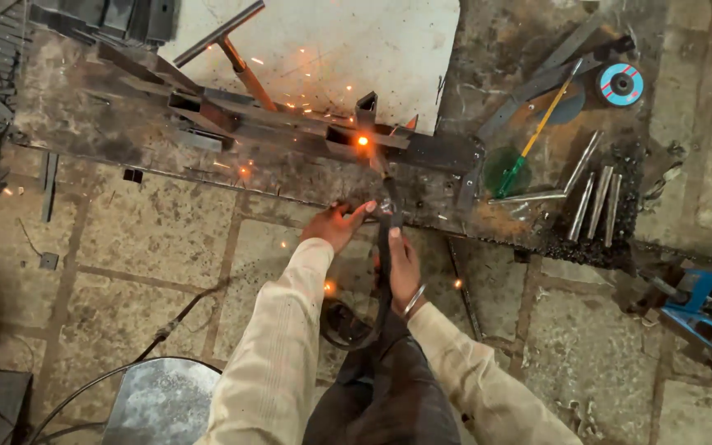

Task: Welding various metal components together on a workbench.

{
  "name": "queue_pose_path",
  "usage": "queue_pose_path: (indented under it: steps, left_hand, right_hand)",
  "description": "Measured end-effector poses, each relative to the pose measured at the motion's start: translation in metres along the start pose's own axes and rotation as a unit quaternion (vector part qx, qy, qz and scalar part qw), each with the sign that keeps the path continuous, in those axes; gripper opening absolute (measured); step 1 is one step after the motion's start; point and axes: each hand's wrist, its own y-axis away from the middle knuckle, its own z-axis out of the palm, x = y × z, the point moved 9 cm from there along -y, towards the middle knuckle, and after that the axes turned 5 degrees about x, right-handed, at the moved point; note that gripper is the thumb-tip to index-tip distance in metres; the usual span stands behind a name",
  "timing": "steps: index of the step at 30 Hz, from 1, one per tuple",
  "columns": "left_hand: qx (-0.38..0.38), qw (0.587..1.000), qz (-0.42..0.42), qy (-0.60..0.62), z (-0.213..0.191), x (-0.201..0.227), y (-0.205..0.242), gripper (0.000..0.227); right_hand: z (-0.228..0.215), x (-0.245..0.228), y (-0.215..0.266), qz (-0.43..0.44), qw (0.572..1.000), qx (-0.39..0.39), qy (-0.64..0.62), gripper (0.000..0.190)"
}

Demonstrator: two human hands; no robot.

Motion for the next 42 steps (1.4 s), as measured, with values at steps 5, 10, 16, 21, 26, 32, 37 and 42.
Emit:
queue_pose_path:
  steps: [5,10,16,21,26,32,37,42]
  left_hand:
    - [0.012,0.999,0.03,0.02,0.005,-0.002,0.004,0.099]
    - [0.153,0.969,0.194,-0.012,0.077,-0.05,-0.041,0.086]
    - [-0.063,0.951,0.067,0.296,0.123,-0.133,0.064,0.091]
    - [0.075,0.948,0.094,0.293,0.034,-0.155,0.128,0.081]
    - [0.201,0.914,0.166,0.311,-0.029,-0.159,0.139,0.071]
    - [0.203,0.888,0.156,0.382,-0.039,-0.16,0.095,0.065]
    - [0.152,0.923,0.079,0.345,-0.079,-0.161,0.091,0.068]
    - [0.202,0.918,0.167,0.297,-0.176,-0.143,0.112,0.077]
  right_hand:
    - [-0.024,0.011,0.04,-0.032,0.997,0.051,-0.044,0.047]
    - [-0.044,-0.01,0.072,0.033,0.986,0.082,-0.143,0.065]
    - [-0.048,-0.162,0.098,-0.078,0.968,-0.013,-0.239,0.075]
    - [-0.052,-0.271,0.144,-0.197,0.946,-0.05,-0.252,0.07]
    - [-0.04,-0.318,0.168,-0.229,0.925,-0.089,-0.291,0.077]
    - [-0.019,-0.345,0.157,-0.323,0.911,-0.105,-0.235,0.079]
    - [0.07,-0.347,0.124,-0.346,0.902,-0.083,-0.245,0.071]
    - [0.214,-0.312,0.088,-0.195,0.934,-0.148,-0.261,0.056]
